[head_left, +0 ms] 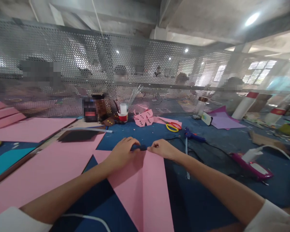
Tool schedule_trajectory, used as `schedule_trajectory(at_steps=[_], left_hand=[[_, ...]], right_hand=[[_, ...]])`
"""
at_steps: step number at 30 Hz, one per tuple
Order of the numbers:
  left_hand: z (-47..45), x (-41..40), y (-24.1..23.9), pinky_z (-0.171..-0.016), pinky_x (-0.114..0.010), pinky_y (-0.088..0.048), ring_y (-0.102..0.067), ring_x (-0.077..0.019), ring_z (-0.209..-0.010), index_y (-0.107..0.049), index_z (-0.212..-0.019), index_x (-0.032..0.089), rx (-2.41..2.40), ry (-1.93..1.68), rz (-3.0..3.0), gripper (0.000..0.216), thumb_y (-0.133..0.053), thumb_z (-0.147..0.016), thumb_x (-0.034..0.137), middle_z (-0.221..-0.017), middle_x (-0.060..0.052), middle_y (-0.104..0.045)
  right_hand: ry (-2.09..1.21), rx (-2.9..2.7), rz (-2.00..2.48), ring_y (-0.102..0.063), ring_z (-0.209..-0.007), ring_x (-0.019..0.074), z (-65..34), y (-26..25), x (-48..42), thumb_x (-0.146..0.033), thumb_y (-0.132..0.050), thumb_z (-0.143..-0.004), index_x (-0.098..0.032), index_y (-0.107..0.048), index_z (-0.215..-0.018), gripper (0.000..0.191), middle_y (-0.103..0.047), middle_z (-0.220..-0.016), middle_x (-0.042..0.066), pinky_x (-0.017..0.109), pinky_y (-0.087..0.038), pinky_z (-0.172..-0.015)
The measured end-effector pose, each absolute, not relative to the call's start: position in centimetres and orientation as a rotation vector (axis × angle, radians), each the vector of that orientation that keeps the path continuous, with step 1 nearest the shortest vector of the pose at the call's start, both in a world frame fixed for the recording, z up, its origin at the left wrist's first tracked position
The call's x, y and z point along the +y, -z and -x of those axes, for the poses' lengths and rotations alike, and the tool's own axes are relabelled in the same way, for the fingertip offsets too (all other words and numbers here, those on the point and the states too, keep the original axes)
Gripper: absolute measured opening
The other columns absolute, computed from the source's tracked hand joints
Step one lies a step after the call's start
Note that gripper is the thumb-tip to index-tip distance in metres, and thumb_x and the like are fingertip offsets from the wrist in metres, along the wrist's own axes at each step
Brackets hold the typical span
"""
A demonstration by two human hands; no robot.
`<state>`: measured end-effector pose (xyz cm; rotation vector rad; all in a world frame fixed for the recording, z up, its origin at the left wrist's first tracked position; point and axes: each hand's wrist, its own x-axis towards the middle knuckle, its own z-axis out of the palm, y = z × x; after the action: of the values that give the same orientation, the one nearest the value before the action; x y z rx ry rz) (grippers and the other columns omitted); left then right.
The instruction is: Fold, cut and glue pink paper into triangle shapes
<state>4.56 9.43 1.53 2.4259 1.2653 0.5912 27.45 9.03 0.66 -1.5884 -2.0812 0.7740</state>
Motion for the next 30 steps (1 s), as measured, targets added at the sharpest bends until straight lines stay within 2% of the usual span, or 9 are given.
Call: schedule_trajectory(at_steps=[2, 4, 6, 13, 18, 30], left_hand=[[-4.4, 8.2, -0.9, -0.099, -0.042, -0.041, -0.057, -0.0282, -0.114, -0.067, -0.108, 0.019, 1.205, -0.584, -2.501, 0.022, -0.052, -0.093, 0.025, -0.118, -0.010, -0.068], [-4.1, 6.8, -0.2, -0.099, -0.041, -0.043, -0.059, -0.0259, -0.110, -0.068, -0.113, 0.020, 1.099, -0.523, -2.618, 0.026, -0.048, -0.096, 0.022, -0.118, -0.008, -0.068], [-3.8, 5.6, 0.6, -0.102, -0.042, -0.043, -0.057, -0.0255, -0.115, -0.064, -0.124, 0.019, 1.075, -0.509, -2.734, 0.032, -0.044, -0.100, 0.022, -0.127, -0.009, -0.065], [-3.0, 4.3, 2.1, -0.112, -0.043, -0.039, -0.048, -0.0271, -0.133, -0.051, -0.142, 0.014, 1.100, -0.463, -2.910, 0.046, -0.048, -0.101, 0.035, -0.146, -0.010, -0.055], [-2.7, 4.3, 2.8, -0.111, -0.044, -0.041, -0.048, -0.0269, -0.134, -0.045, -0.147, 0.016, 1.104, -0.430, -2.958, 0.053, -0.045, -0.102, 0.044, -0.150, -0.008, -0.051], [-2.9, 4.1, 2.8, -0.109, -0.045, -0.044, -0.051, -0.0273, -0.132, -0.048, -0.145, 0.017, 1.119, -0.444, -3.003, 0.051, -0.048, -0.101, 0.041, -0.149, -0.009, -0.053]], right_hand=[[-0.719, -2.062, 1.633, -0.059, -0.067, 0.0158, -27.5, -0.6, 8.6, -0.045, -0.063, -0.085, -0.016, -0.072, -0.078, 0.032, -0.069, -0.073, 0.004, 0.025, -0.035, -0.058], [-0.665, -2.039, 1.675, -0.060, -0.068, 0.0162, -27.3, -0.8, 8.3, -0.042, -0.064, -0.084, -0.016, -0.072, -0.086, 0.027, -0.069, -0.075, 0.004, 0.026, -0.034, -0.058], [-0.637, -2.021, 1.702, -0.059, -0.067, 0.0160, -27.3, -0.9, 8.0, -0.038, -0.064, -0.084, -0.016, -0.071, -0.091, 0.024, -0.069, -0.074, 0.003, 0.026, -0.033, -0.058], [-0.626, -2.020, 1.712, -0.060, -0.065, 0.0138, -27.4, -0.8, 7.6, -0.027, -0.063, -0.083, -0.019, -0.069, -0.091, 0.013, -0.068, -0.069, -0.001, 0.024, -0.032, -0.057], [-0.575, -2.025, 1.728, -0.060, -0.067, 0.0139, -27.2, -0.5, 7.5, -0.024, -0.062, -0.082, -0.021, -0.068, -0.091, 0.012, -0.069, -0.071, -0.002, 0.025, -0.031, -0.058], [-0.554, -2.057, 1.707, -0.061, -0.069, 0.0136, -27.0, -0.7, 7.0, -0.015, -0.058, -0.077, -0.023, -0.068, -0.089, 0.018, -0.069, -0.073, -0.004, 0.025, -0.029, -0.059]])
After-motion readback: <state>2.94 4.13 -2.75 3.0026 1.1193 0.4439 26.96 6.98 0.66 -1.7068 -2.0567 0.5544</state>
